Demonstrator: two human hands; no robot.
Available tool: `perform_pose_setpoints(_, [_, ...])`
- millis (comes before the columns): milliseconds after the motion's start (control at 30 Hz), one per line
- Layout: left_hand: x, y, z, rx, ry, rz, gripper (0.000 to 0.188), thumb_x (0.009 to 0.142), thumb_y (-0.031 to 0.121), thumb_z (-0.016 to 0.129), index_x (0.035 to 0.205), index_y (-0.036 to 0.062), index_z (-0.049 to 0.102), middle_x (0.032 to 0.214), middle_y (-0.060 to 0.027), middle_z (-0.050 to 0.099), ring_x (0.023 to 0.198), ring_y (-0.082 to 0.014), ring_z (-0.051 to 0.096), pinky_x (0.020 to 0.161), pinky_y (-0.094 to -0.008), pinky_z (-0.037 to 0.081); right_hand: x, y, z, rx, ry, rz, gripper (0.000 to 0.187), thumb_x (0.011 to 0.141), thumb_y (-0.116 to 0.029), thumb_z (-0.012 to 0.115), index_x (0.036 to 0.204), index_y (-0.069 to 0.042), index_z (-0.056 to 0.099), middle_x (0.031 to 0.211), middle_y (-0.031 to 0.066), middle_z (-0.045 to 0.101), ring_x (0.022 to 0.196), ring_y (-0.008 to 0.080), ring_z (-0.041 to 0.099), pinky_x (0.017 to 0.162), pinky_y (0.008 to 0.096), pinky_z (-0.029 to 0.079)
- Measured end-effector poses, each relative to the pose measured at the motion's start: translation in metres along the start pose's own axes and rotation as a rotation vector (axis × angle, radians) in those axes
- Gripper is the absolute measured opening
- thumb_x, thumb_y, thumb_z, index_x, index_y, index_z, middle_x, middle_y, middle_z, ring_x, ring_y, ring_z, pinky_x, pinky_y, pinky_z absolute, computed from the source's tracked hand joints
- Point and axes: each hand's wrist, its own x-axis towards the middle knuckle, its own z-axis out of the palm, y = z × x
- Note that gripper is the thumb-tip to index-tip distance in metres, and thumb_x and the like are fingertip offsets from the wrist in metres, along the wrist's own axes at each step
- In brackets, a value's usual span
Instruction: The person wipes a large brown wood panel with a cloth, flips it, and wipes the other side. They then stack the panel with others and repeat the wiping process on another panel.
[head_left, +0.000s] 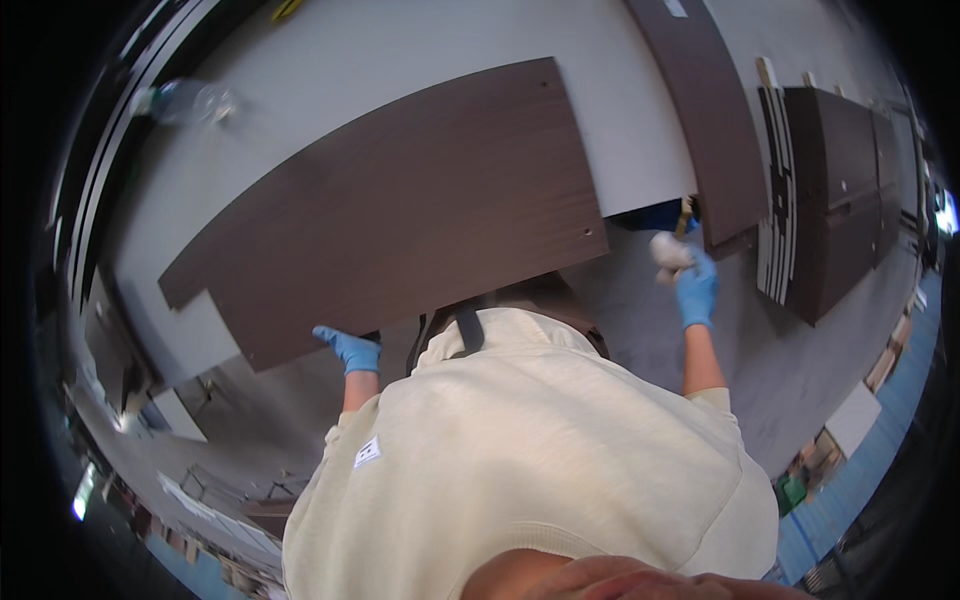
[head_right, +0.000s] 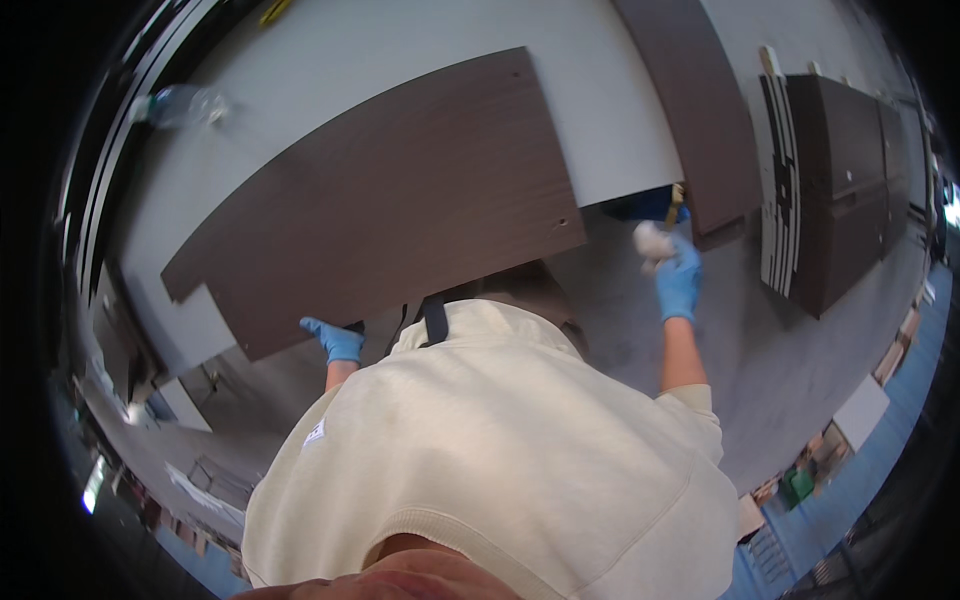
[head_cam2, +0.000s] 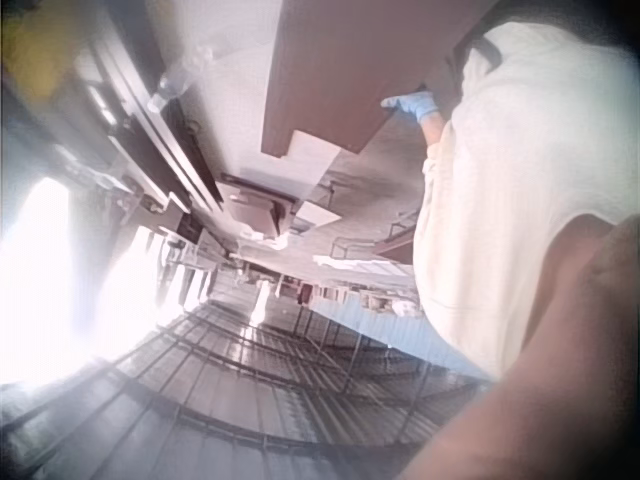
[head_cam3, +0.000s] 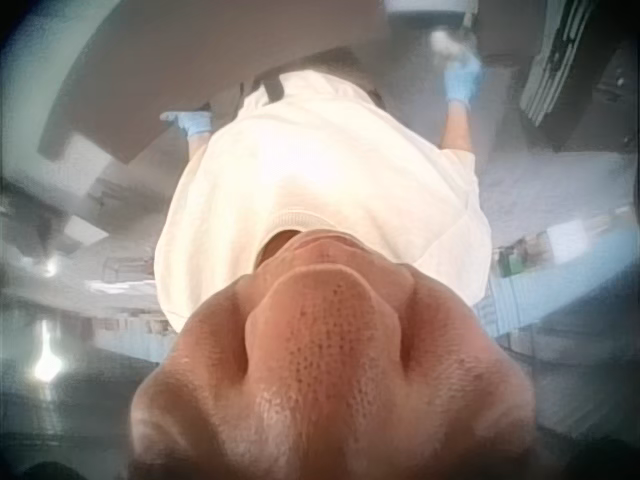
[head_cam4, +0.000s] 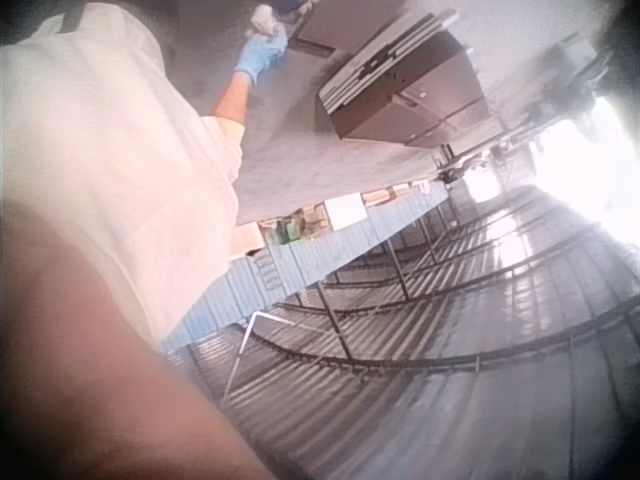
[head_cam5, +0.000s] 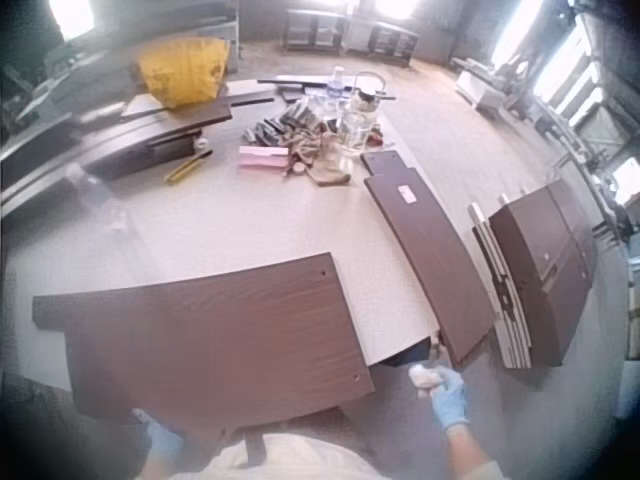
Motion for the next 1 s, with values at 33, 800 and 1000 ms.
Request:
perform_pose_setpoints(33, [-0.001, 0.0, 0.0, -0.031, 0.136, -0.022, 0.1, 0.084, 0.093, 0.046, 0.156, 0.0226, 0.045, 0.159, -0.004, 0.048, 0.142, -0.03, 0.046, 0.119, -0.047, 0.041, 0.018, -0.027, 0.007, -0.061, 0.213, -0.304, 0.034, 0.095, -0.001, 0.055, 0.126, -0.001, 0.071, 0.127, 0.0191, 0.071, 0.119, 0.0332, 0.069, 0.103, 0.0401, 0.053])
perform_pose_setpoints(800, [-0.202, 0.179, 0.091, 0.007, -0.289, 0.223, 0.046, 0.098, 0.043, 0.071, 0.131, 0.011, 0.066, 0.121, -0.0107, 0.074, 0.099, -0.0314, 0.075, 0.075, -0.0416, 0.066, -0.14, -0.379, 0.078, -0.652, -0.135, -1.812, 0.027, 0.089, -0.017, 0.066, 0.113, -0.006, 0.065, 0.109, 0.0147, 0.068, 0.106, 0.033, 0.066, 0.104, 0.0476, 0.05])
perform_pose_setpoints(1000, [-0.2, 0.24, 0.169, 0.172, -0.483, 0.484, 0.053, 0.104, 0.051, 0.058, 0.132, 0.0068, 0.067, 0.124, -0.0148, 0.075, 0.092, -0.0323, 0.078, 0.069, -0.0388, 0.066, -0.081, -0.45, 0.088, -0.286, 0.307, -1.923, 0.043, 0.094, -0.056, 0.068, 0.09, -0.013, 0.061, 0.067, 0.0048, 0.058, 0.064, 0.025, 0.061, 0.073, 0.0408, 0.053])
